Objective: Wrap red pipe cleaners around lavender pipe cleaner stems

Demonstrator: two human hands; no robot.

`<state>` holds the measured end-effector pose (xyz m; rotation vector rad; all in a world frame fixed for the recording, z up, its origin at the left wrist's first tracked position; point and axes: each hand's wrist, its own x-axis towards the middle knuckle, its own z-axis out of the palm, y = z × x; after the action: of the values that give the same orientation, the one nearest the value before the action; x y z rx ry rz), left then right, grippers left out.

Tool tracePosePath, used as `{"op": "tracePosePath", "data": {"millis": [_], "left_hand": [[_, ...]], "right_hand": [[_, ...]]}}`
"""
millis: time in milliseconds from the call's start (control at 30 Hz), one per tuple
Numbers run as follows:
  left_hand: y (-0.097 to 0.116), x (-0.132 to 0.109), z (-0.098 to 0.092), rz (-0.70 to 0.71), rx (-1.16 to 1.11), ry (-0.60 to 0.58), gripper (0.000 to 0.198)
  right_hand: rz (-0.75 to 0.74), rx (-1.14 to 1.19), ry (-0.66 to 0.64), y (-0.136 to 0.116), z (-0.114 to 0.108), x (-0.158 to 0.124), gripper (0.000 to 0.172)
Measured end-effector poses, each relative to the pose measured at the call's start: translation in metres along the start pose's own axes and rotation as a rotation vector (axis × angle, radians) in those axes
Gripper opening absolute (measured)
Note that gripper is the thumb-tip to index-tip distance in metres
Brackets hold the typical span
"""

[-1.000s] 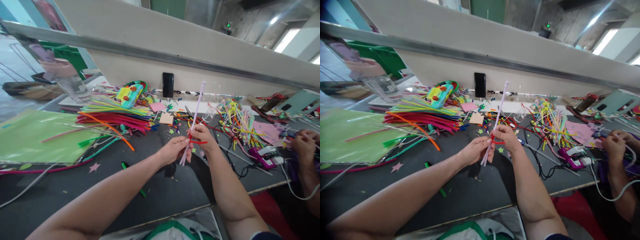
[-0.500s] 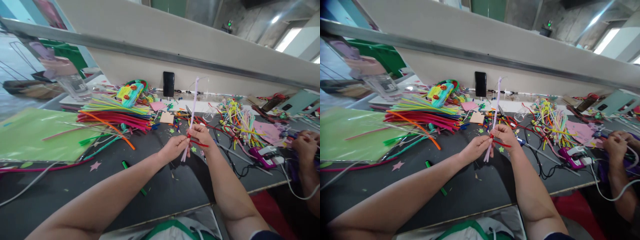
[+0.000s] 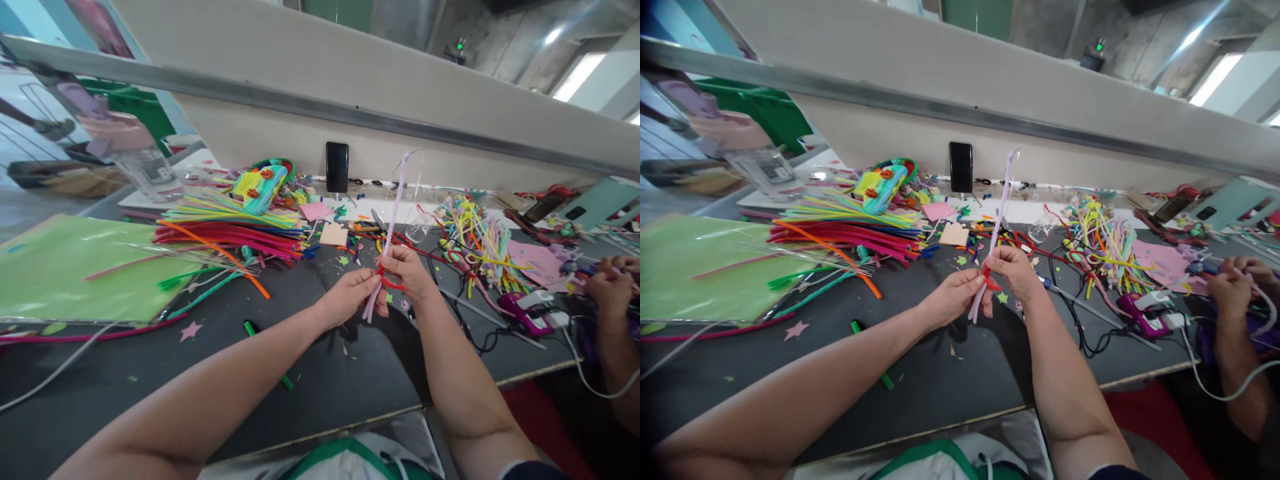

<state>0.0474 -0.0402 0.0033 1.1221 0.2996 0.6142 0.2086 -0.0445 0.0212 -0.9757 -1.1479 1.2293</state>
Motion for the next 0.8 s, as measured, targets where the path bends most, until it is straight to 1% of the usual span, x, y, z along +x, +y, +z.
{"op": "tracePosePath", "data": {"millis": [67,167,267,367,433,500,567,667,733,800], "left_hand": [[0.001,0.0,0.0,0.001,0.077,0.014,0.032],[0.002,0.0,0.0,0.01,0.186,0.029,0.032],[0.004,0.0,-0.001,0.052,0.333,0.031,0.032],[0.004,0.001,-0.004,0.101,0.484,0.067,0.033],[0.004,0.001,-0.006,0.115,0.518,0.089,0.032],[0.004,0.001,-0.006,0.092,0.443,0.065,0.031],[0.004,0.001,-0.007,0.055,0.274,0.01,0.029],[0.003,0.001,-0.006,0.027,0.011,-0.055,0.027],[0.002,0.001,-0.006,0.019,-0.077,-0.086,0.027],[0.002,0.001,-0.006,-0.004,-0.106,-0.121,0.027]], "right_hand": [[0.01,-0.023,-0.013,-0.001,0.0,0.0,0.021],[-0.021,-0.032,-0.011,-0.002,0.002,0.0,0.024],[-0.031,-0.035,0.002,0.001,0.003,0.002,0.024],[-0.021,-0.048,0.015,0.004,0.002,0.004,0.025],[-0.021,-0.051,0.027,0.006,0.002,0.004,0.026],[0.001,-0.033,0.002,0.006,0.0,0.004,0.025],[0.039,0.022,-0.061,0.003,-0.001,0.001,0.024],[0.074,0.116,-0.144,-0.001,-0.002,-0.003,0.032],[0.085,0.14,-0.162,-0.002,-0.002,-0.005,0.032],[0.086,0.142,-0.151,-0.003,-0.001,-0.006,0.027]]}}
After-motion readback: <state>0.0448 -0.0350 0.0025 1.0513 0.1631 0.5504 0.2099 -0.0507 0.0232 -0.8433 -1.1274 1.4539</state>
